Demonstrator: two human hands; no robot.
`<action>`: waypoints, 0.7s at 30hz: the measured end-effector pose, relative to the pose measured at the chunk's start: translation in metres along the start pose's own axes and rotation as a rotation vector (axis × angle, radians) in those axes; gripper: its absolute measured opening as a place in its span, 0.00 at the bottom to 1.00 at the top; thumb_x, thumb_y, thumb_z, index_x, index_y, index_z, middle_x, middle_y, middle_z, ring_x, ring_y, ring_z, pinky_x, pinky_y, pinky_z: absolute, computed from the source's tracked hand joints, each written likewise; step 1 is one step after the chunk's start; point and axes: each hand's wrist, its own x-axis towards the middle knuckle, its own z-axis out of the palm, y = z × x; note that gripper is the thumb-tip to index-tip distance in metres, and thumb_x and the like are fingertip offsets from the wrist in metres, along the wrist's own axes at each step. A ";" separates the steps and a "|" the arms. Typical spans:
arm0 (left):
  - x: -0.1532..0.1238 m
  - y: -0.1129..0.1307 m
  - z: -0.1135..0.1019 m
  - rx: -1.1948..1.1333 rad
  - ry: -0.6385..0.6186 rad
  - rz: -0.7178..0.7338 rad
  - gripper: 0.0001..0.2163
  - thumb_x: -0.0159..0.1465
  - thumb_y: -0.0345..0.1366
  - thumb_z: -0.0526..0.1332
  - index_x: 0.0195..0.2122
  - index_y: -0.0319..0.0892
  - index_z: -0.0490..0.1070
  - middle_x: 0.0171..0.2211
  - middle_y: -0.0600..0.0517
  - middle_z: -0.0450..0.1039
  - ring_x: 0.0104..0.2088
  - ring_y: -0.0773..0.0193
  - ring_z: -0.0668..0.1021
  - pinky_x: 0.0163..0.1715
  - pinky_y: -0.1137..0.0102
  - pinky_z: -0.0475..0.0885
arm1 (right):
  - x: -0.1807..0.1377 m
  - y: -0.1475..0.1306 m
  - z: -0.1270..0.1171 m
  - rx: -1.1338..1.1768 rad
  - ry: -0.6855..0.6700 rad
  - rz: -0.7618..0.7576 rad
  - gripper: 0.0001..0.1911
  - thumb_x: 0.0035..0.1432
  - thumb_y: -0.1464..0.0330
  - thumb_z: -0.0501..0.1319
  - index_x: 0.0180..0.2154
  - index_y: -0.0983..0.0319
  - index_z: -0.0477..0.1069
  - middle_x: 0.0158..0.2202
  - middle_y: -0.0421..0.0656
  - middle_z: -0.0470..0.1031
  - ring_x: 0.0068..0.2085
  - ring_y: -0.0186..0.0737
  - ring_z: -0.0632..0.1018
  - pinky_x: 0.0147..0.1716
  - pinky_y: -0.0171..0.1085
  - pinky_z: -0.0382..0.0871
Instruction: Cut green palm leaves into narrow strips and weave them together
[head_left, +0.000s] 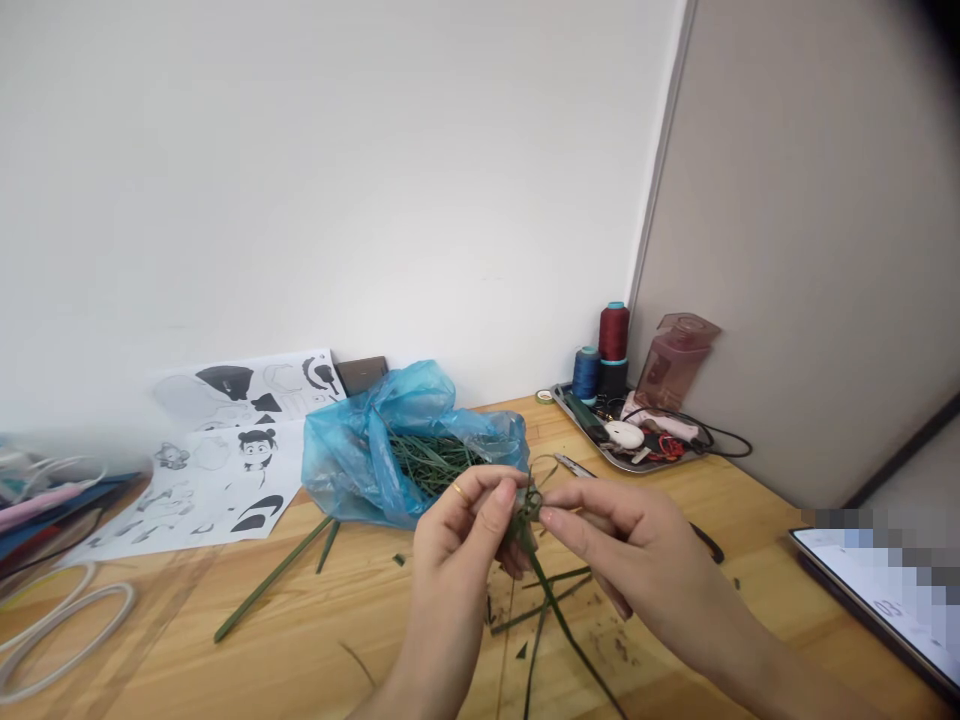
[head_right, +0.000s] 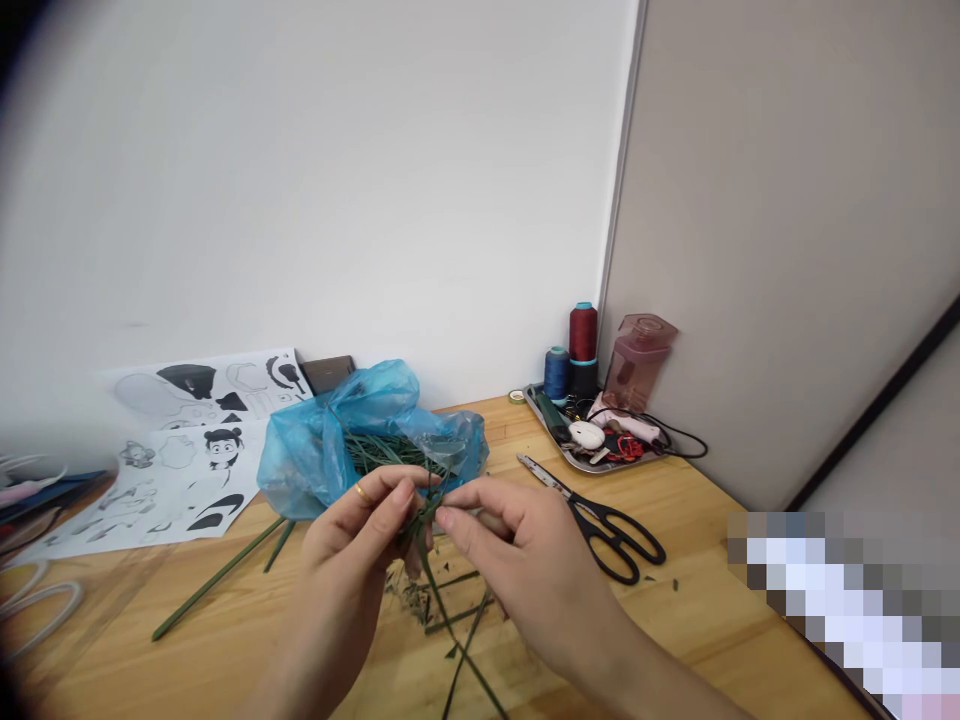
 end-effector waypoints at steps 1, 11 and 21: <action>0.000 0.001 0.000 -0.010 -0.026 -0.015 0.05 0.56 0.35 0.57 0.32 0.42 0.71 0.21 0.57 0.67 0.20 0.76 0.67 0.20 0.80 0.63 | 0.001 0.000 -0.001 0.000 0.024 -0.004 0.08 0.56 0.65 0.54 0.29 0.59 0.69 0.14 0.31 0.55 0.14 0.23 0.54 0.12 0.24 0.50; 0.005 0.013 -0.001 0.078 -0.129 -0.219 0.10 0.47 0.31 0.65 0.33 0.40 0.73 0.24 0.53 0.76 0.26 0.71 0.75 0.26 0.80 0.67 | 0.003 -0.005 -0.013 0.085 -0.026 -0.070 0.07 0.53 0.67 0.57 0.26 0.60 0.71 0.24 0.36 0.71 0.29 0.30 0.72 0.28 0.26 0.64; 0.000 0.018 0.003 0.081 -0.079 -0.217 0.07 0.44 0.30 0.66 0.26 0.41 0.73 0.24 0.55 0.76 0.26 0.71 0.75 0.28 0.79 0.68 | 0.006 -0.003 -0.018 -0.001 -0.018 -0.054 0.07 0.52 0.67 0.58 0.24 0.60 0.71 0.20 0.34 0.66 0.22 0.27 0.65 0.21 0.26 0.56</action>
